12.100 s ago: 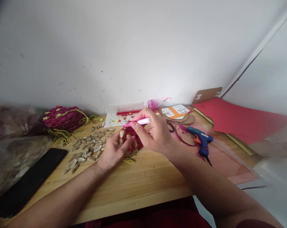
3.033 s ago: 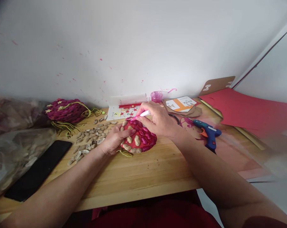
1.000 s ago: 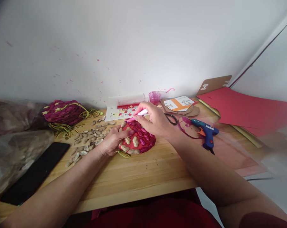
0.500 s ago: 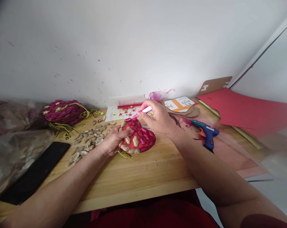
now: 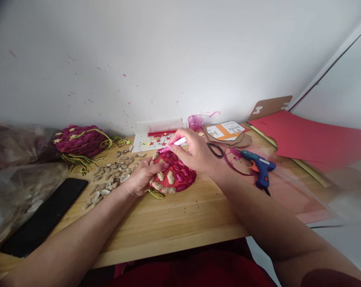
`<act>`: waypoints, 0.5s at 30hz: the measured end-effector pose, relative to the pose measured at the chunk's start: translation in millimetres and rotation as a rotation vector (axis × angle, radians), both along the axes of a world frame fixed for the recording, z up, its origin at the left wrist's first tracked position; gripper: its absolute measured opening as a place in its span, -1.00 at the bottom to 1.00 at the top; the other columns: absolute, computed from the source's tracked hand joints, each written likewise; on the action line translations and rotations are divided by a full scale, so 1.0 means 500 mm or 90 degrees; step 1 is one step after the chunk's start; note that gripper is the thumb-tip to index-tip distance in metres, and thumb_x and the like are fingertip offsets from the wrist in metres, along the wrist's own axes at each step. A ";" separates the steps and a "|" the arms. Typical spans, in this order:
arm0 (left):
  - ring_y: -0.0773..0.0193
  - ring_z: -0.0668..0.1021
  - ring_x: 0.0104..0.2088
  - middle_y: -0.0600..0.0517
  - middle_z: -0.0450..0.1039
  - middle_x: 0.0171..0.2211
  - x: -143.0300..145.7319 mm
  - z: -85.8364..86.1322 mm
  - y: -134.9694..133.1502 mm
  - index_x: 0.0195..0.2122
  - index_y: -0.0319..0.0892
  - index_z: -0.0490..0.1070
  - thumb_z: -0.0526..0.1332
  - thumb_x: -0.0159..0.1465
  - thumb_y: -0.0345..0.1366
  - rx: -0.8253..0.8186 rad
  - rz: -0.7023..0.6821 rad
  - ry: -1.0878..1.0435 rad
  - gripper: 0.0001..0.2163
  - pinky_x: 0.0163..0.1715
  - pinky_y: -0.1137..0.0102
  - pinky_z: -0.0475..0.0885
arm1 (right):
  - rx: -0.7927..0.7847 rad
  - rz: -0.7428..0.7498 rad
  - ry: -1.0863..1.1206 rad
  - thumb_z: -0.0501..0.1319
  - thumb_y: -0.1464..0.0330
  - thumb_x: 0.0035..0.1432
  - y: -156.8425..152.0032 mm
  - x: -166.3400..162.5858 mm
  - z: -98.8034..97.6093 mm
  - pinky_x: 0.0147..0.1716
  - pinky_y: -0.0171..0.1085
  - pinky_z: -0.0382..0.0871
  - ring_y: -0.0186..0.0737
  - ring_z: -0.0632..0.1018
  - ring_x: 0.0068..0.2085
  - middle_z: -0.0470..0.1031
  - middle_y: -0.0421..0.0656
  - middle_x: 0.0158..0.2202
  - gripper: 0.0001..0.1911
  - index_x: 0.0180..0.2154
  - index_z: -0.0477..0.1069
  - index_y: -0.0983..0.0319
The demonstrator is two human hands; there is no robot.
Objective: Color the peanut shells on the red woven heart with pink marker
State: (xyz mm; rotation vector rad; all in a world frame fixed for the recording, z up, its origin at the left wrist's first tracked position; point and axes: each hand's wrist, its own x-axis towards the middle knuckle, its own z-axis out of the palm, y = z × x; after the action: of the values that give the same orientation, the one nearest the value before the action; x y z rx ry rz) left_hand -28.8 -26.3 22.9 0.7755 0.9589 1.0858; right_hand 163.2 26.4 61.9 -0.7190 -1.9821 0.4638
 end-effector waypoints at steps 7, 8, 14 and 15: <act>0.06 0.70 -0.41 -0.09 0.65 -0.45 -0.002 -0.003 0.001 -0.31 -0.28 0.55 0.61 -0.18 -0.29 -0.006 -0.003 -0.009 -0.59 -0.41 0.32 0.59 | 0.014 -0.007 0.003 0.30 0.37 0.30 0.000 -0.003 0.003 -0.20 -0.18 0.43 -0.19 0.57 -0.27 0.60 -0.18 -0.29 -0.93 -0.27 0.43 0.15; 0.05 0.71 -0.40 -0.09 0.65 -0.45 -0.003 -0.004 0.001 -0.32 -0.28 0.56 0.60 -0.18 -0.29 -0.005 0.000 -0.009 -0.59 -0.41 0.32 0.59 | 0.015 0.003 -0.001 0.30 0.37 0.30 -0.001 -0.003 0.004 -0.20 -0.18 0.44 -0.19 0.58 -0.26 0.60 -0.18 -0.29 -0.93 -0.27 0.43 0.15; 0.14 0.65 -0.52 -0.07 0.65 -0.47 -0.001 -0.003 0.000 -0.33 -0.28 0.56 0.61 -0.20 -0.29 -0.013 0.003 -0.007 -0.58 -0.44 0.33 0.57 | 0.047 -0.043 -0.014 0.29 0.38 0.30 -0.001 -0.002 0.004 -0.16 -0.15 0.42 -0.17 0.58 -0.25 0.60 -0.17 -0.30 -0.94 -0.27 0.43 0.16; 0.17 0.64 -0.54 -0.06 0.64 -0.48 -0.001 -0.002 0.000 -0.34 -0.28 0.56 0.61 -0.20 -0.29 -0.012 0.002 -0.004 -0.59 -0.46 0.34 0.56 | 0.043 -0.035 -0.013 0.29 0.38 0.30 -0.001 -0.002 0.003 -0.17 -0.15 0.42 -0.17 0.58 -0.25 0.61 -0.17 -0.29 -0.94 -0.27 0.44 0.16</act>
State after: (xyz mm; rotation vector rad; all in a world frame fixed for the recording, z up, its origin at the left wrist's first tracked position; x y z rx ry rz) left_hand -29.1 -26.3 22.2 0.7547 0.9640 1.0797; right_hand 162.3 25.9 63.4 -0.7366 -1.9816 0.3569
